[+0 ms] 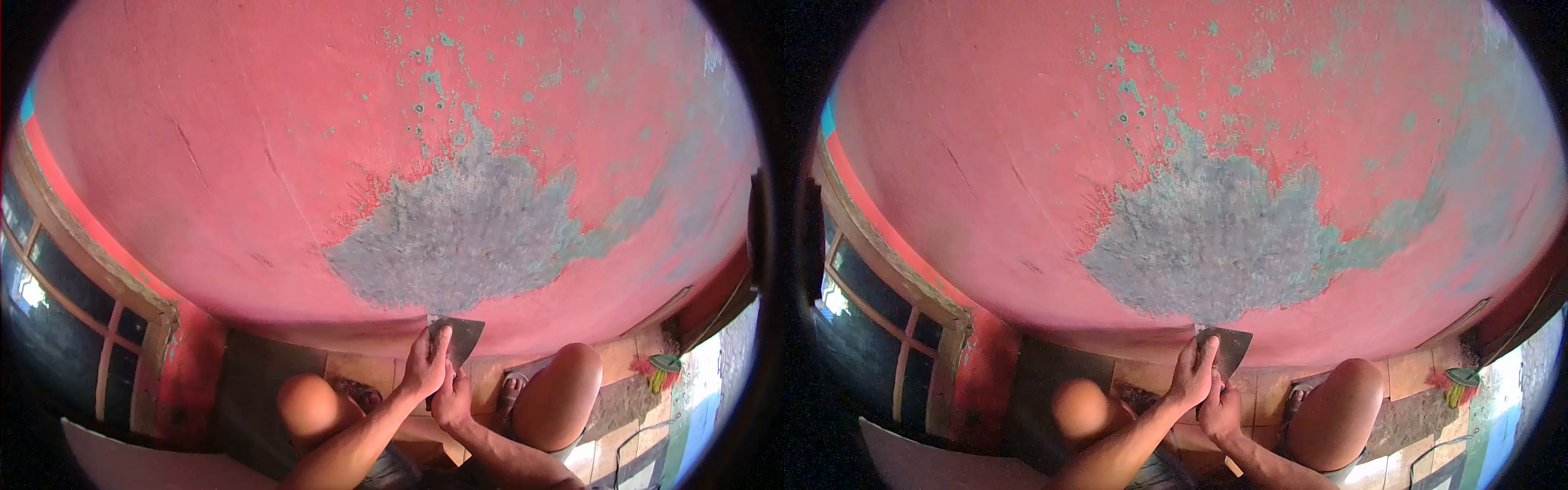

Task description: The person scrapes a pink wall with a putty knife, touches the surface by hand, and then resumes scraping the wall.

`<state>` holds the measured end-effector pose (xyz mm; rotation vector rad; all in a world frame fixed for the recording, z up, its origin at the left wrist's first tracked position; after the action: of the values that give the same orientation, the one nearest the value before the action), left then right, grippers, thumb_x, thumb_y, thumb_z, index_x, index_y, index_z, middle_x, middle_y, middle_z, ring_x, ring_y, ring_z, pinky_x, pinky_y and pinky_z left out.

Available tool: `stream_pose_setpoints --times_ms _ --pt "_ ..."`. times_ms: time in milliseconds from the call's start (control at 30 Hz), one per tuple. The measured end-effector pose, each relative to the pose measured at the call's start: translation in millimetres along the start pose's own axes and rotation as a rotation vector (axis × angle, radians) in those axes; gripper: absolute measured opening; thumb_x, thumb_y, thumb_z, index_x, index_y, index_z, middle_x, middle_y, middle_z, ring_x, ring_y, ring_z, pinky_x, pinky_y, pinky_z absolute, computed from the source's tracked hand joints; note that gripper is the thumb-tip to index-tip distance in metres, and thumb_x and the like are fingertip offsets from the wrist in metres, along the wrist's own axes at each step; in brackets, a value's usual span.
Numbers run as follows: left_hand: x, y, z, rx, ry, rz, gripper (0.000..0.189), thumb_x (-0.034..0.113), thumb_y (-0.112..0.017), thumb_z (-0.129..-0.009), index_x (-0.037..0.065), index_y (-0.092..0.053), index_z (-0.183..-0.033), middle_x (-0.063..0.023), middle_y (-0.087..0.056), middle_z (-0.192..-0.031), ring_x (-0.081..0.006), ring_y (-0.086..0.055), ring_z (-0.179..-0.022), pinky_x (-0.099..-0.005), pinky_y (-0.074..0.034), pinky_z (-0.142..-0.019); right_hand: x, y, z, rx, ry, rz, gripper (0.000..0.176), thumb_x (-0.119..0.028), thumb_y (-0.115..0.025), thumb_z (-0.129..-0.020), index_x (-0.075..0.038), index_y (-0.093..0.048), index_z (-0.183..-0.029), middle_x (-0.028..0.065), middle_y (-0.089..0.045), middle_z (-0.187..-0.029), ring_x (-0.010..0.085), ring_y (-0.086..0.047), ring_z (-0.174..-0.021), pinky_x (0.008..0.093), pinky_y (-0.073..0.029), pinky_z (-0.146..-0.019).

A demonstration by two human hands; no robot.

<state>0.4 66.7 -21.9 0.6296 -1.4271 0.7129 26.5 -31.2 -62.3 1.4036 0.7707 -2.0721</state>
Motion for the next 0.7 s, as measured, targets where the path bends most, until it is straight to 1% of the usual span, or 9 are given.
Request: stream_pose_setpoints --times_ms 67,167,267,333,367,433,533,633,700 --pt "16 0 2 0.005 0.023 -0.064 0.037 0.038 -0.05 -0.105 0.001 -0.054 -0.101 -0.0026 -0.052 -0.076 -0.0091 -0.054 -0.057 -0.0283 -0.047 -0.049 0 -2 2 0.019 -0.033 -0.011 0.044 -0.03 -0.041 -0.108 0.005 -0.059 -0.088 0.0031 -0.06 -0.068 0.0081 -0.051 -0.064 0.0299 -0.043 -0.055" --pt "14 7 -2 0.045 -0.15 -0.201 0.033 0.034 -0.052 -0.104 0.002 -0.056 -0.095 -0.0038 -0.054 -0.073 -0.0099 -0.052 -0.057 -0.0301 -0.044 -0.052 -7 -6 9 0.051 -0.004 -0.045 0.045 -0.031 -0.041 -0.107 0.006 -0.059 -0.088 0.0033 -0.06 -0.066 0.0084 -0.05 -0.062 0.0302 -0.042 -0.053" --pt "18 6 0 0.038 -0.103 -0.161 0.034 0.033 -0.051 -0.104 0.001 -0.056 -0.095 -0.0055 -0.055 -0.073 -0.011 -0.053 -0.057 -0.0309 -0.044 -0.052 -4 -7 4 0.052 -0.006 -0.072 0.046 -0.031 -0.042 -0.107 0.006 -0.06 -0.088 0.0038 -0.06 -0.063 0.0108 -0.051 -0.059 0.032 -0.042 -0.053" --pt "9 3 -2 0.009 -0.045 -0.097 0.035 0.033 -0.051 -0.104 0.001 -0.056 -0.095 -0.0057 -0.055 -0.073 -0.0111 -0.053 -0.056 -0.0307 -0.044 -0.052 5 -4 3 0.019 -0.144 -0.083 0.046 -0.031 -0.042 -0.107 0.006 -0.06 -0.088 0.0047 -0.06 -0.062 0.0129 -0.052 -0.058 0.0333 -0.043 -0.053" --pt "3 3 -4 -0.005 -0.016 -0.067 0.035 0.033 -0.05 -0.104 0.0 -0.056 -0.095 -0.0058 -0.055 -0.074 -0.0111 -0.053 -0.056 -0.0306 -0.044 -0.053 6 -2 -1 0.026 -0.064 -0.023 0.046 -0.031 -0.042 -0.107 0.006 -0.06 -0.086 0.0056 -0.059 -0.061 0.0139 -0.052 -0.057 0.0337 -0.043 -0.054" --pt "-5 5 -8 0.013 -0.087 -0.071 0.035 0.034 -0.051 -0.104 0.001 -0.056 -0.096 -0.0046 -0.054 -0.074 -0.0112 -0.053 -0.055 -0.0308 -0.044 -0.052 7 0 -7 0.034 0.096 0.099 0.048 -0.03 -0.042 -0.107 0.006 -0.06 -0.082 0.0074 -0.058 -0.059 0.0159 -0.053 -0.055 0.0347 -0.043 -0.054" --pt "7 3 -3 0.034 -0.12 -0.064 0.035 0.035 -0.051 -0.105 0.001 -0.055 -0.096 -0.0024 -0.053 -0.073 -0.0109 -0.052 -0.054 -0.0301 -0.045 -0.05 -2 2 -6 0.017 0.155 0.135 0.051 -0.03 -0.042 -0.107 0.006 -0.059 -0.075 0.0102 -0.058 -0.057 0.0163 -0.053 -0.055 0.0347 -0.042 -0.054" --pt "10 0 -3 0.022 -0.069 -0.003 0.036 0.036 -0.05 -0.105 0.002 -0.054 -0.095 -0.0007 -0.05 -0.072 -0.01 -0.052 -0.054 -0.0285 -0.045 -0.049 -7 1 -1 0.022 -0.001 0.057 0.052 -0.03 -0.042 -0.107 0.005 -0.058 -0.072 0.0095 -0.058 -0.057 0.0144 -0.051 -0.052 0.0341 -0.041 -0.051" --pt "7 1 -4 0.022 -0.054 0.006 0.036 0.036 -0.05 -0.105 0.002 -0.053 -0.094 -0.0001 -0.049 -0.072 -0.0095 -0.052 -0.054 -0.0278 -0.045 -0.049 -7 1 -5 0.011 0.12 0.079 0.05 -0.03 -0.041 -0.107 0.003 -0.057 -0.073 0.0073 -0.057 -0.055 0.0124 -0.05 -0.05 0.0326 -0.04 -0.048"
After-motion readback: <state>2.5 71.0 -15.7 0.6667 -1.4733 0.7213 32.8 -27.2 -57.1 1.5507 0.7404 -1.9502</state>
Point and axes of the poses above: each hand's wrist, its own z-axis away from the middle knuckle, its own y-axis out of the back of the hand, x = y × z, the point moved 7 cm from there along -z, towards the middle knuckle
